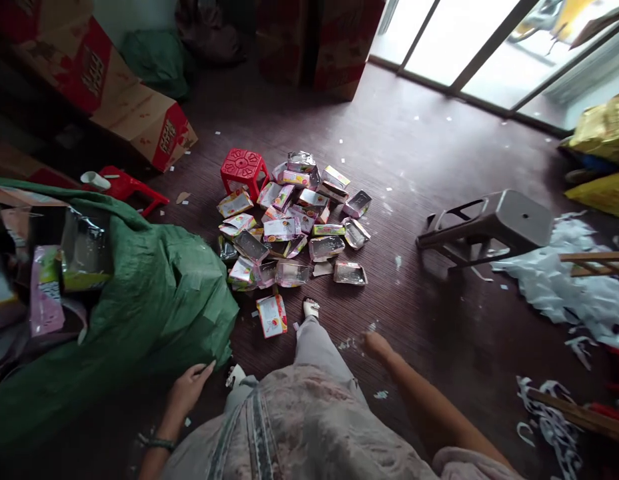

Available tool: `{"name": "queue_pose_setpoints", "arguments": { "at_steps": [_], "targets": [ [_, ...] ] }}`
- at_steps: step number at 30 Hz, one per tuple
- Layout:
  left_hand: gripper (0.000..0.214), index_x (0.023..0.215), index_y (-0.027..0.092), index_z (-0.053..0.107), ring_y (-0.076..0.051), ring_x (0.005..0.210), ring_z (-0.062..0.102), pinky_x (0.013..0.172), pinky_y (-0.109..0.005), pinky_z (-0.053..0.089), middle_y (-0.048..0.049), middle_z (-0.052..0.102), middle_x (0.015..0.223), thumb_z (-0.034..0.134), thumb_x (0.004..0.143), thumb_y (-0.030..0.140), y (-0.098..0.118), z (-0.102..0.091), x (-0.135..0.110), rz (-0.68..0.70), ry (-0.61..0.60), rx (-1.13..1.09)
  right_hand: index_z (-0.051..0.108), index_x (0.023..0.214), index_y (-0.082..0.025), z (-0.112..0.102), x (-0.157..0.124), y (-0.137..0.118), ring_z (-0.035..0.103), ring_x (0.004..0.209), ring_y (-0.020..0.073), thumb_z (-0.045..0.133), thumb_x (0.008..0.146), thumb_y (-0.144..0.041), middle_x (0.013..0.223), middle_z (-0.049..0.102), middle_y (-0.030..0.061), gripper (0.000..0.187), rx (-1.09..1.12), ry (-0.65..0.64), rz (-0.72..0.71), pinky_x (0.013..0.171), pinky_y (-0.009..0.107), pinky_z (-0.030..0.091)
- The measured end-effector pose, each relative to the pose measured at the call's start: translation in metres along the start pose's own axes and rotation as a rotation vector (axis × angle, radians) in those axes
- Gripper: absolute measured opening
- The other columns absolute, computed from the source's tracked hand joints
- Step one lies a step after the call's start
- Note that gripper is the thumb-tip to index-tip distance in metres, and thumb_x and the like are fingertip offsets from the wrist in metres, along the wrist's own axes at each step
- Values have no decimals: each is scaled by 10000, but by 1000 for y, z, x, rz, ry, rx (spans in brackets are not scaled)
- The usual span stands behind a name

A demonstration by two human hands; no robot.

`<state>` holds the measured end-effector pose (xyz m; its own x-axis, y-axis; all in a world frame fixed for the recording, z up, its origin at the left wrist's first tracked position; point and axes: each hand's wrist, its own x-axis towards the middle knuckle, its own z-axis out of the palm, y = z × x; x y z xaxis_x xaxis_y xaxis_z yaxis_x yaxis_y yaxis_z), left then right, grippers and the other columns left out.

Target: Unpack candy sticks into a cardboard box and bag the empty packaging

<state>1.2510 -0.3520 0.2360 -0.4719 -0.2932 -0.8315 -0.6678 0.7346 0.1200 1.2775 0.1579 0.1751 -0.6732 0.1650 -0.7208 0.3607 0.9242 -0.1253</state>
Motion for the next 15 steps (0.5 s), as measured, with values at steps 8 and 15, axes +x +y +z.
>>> {"name": "queue_pose_setpoints", "arguments": {
  "at_steps": [8, 15],
  "targets": [
    [671, 1406, 64, 544, -310, 1257, 616, 991, -347, 459, -165, 677, 1339, 426, 949, 540, 73, 29, 24, -47, -7, -12, 717, 1187, -50, -119, 156, -1, 695, 1054, 276, 587, 967, -233, 1061, 719, 283, 314, -190, -46, -79, 827, 339, 411],
    [721, 1394, 22, 548, -339, 1216, 639, 966, -371, 479, -224, 680, 1305, 446, 931, 566, 100, 27, 107, 6, 17, 39, 666, 1282, -224, -88, 195, -88, 689, 1025, 205, 680, 914, -353, 1108, 749, 79, 390, -210, -42, -267, 835, 229, 447]
  ]
}}
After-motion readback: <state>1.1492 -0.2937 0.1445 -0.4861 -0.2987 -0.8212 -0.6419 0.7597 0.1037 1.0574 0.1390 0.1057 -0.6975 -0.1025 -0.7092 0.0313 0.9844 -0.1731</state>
